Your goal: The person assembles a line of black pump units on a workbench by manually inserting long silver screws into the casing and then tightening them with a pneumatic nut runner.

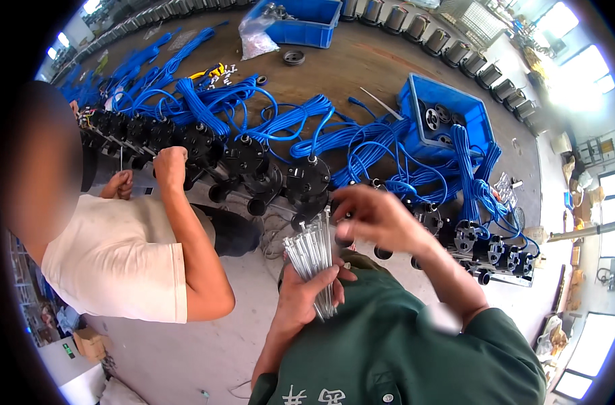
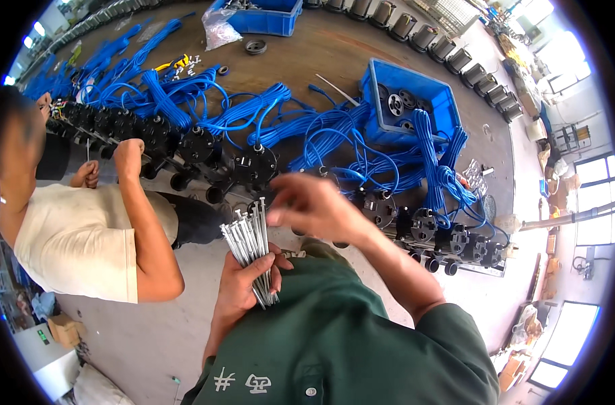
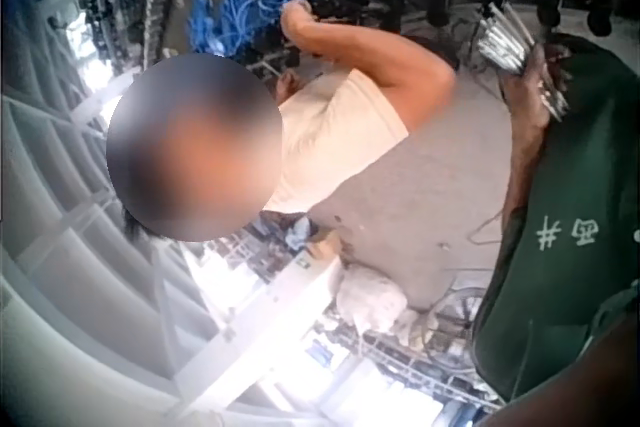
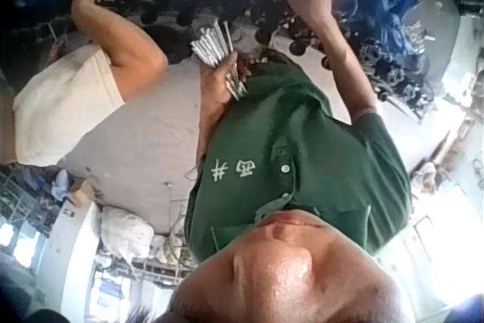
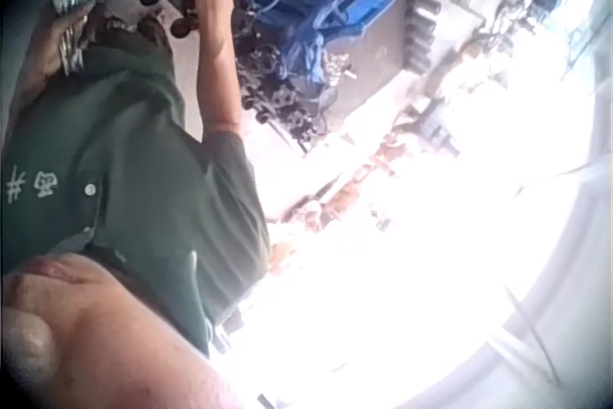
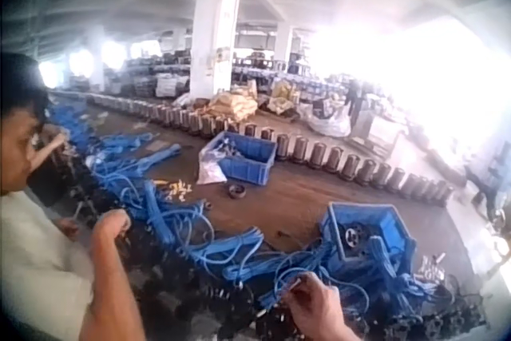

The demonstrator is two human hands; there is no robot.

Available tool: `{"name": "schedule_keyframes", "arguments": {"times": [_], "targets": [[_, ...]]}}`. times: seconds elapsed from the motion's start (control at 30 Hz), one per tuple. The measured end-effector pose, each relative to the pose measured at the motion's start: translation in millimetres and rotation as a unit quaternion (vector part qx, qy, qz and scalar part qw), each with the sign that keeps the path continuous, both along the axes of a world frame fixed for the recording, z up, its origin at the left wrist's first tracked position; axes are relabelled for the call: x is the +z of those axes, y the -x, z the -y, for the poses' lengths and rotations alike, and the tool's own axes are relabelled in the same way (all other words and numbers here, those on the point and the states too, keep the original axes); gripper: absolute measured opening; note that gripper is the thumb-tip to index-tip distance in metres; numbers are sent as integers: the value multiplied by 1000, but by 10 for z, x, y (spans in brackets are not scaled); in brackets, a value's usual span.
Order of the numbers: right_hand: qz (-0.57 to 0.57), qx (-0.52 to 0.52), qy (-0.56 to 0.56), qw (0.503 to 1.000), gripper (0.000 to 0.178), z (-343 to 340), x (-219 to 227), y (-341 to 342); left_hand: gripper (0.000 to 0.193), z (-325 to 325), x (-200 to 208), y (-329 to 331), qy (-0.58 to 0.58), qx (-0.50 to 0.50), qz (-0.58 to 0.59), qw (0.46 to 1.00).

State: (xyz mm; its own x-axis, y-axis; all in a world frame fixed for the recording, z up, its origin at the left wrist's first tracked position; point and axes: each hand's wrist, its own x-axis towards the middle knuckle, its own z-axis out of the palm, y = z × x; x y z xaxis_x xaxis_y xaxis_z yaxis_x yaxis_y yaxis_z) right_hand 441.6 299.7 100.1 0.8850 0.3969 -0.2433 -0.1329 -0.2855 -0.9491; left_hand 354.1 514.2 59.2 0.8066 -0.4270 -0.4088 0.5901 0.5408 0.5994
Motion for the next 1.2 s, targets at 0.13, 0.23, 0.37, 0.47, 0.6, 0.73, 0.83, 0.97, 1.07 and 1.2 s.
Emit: {"name": "schedule_keyframes", "arguments": {"times": [0.13,0.23,0.37,0.47,0.6,0.73,0.83,0.97,1.07,1.2], "targets": [[-56,8,-89,994,47,-155,-160,122,19,71,44,-8,-20,7,15,1000],[-56,0,-107,993,37,-134,-196,109,20,52,51,21,-33,37,-15,999],[119,-221,-31,967,26,78,-166,-192,19,-11,-63,69,-71,75,-38,994],[306,-240,72,919,18,98,-397,-412,19,-36,-128,87,-50,90,-52,993],[275,-207,54,937,14,-15,-596,-425,27,-63,-201,116,-2,107,-59,992],[299,-173,94,934,15,-74,-662,-409,40,-150,-213,115,70,93,-57,992],[349,-98,161,918,15,-138,-504,-354,47,-186,-237,128,87,85,-44,992],[395,5,215,893,19,-187,-622,-318,51,-174,-220,121,73,76,-29,994],[428,-53,221,875,31,-284,-611,-244,51,-184,-209,134,84,70,-23,994],[278,-62,162,945,44,-400,-371,-60,50,-205,-169,130,55,57,-14,997]]}}
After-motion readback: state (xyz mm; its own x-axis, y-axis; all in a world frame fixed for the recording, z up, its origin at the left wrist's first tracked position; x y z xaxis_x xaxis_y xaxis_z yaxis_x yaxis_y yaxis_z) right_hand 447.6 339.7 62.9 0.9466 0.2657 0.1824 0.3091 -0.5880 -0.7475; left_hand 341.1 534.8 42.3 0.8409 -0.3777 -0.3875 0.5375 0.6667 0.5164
